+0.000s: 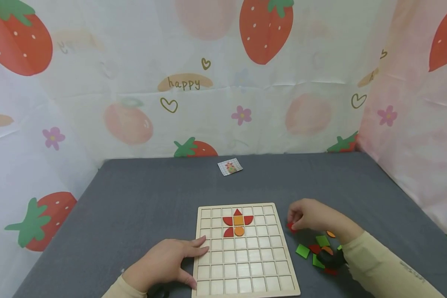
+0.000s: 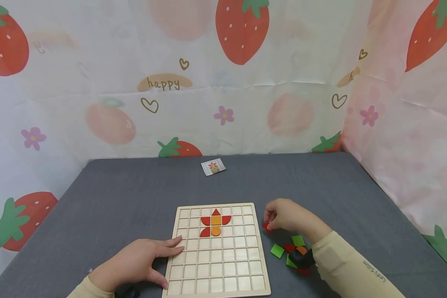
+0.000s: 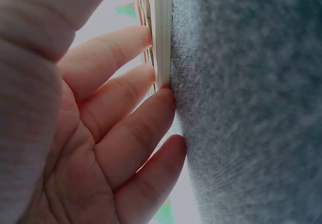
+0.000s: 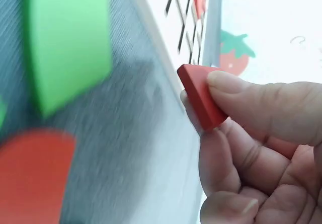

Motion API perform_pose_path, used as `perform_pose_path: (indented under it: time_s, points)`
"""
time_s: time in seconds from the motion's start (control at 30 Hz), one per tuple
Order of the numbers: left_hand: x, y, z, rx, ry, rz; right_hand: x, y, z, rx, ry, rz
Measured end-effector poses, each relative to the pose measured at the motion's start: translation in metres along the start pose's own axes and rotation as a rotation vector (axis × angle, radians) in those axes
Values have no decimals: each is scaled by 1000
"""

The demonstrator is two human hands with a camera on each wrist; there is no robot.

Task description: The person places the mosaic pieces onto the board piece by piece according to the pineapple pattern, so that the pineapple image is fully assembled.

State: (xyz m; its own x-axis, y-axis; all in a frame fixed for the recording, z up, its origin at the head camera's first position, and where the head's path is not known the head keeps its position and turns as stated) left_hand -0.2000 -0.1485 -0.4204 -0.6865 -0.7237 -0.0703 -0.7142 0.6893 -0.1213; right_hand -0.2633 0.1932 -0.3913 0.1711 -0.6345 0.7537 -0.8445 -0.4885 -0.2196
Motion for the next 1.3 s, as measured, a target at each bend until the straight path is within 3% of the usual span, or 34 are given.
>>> perform_pose_path:
  time_s: [0.23, 0.73, 0.97, 1.3]
  points:
    - [-1, 0, -1, -4, 2, 0, 13, 11, 13, -2, 93, -51]
    - [1, 2, 2, 29, -36, -15, 28, 42, 45, -34, 218, -1]
    - [1, 2, 2, 24, -35, -9, 33, 53, 56, -35, 215, 7]
    - [1, 1, 2, 13, -27, -7, 37, 62, 65, -52, 124, -25]
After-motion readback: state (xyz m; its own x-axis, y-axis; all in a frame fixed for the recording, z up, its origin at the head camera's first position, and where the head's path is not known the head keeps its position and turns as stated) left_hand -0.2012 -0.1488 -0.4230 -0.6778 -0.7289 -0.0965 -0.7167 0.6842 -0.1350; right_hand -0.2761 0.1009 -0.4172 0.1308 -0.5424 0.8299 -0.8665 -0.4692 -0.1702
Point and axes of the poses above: each hand's wrist, its own y-axis towards the middle knuckle, its own z-axis out of the palm, x = y × z, the point moved 4 cm from there along y, towards the middle knuckle, and after that the axes turned 12 degrees about y, right-handed, at the moved point
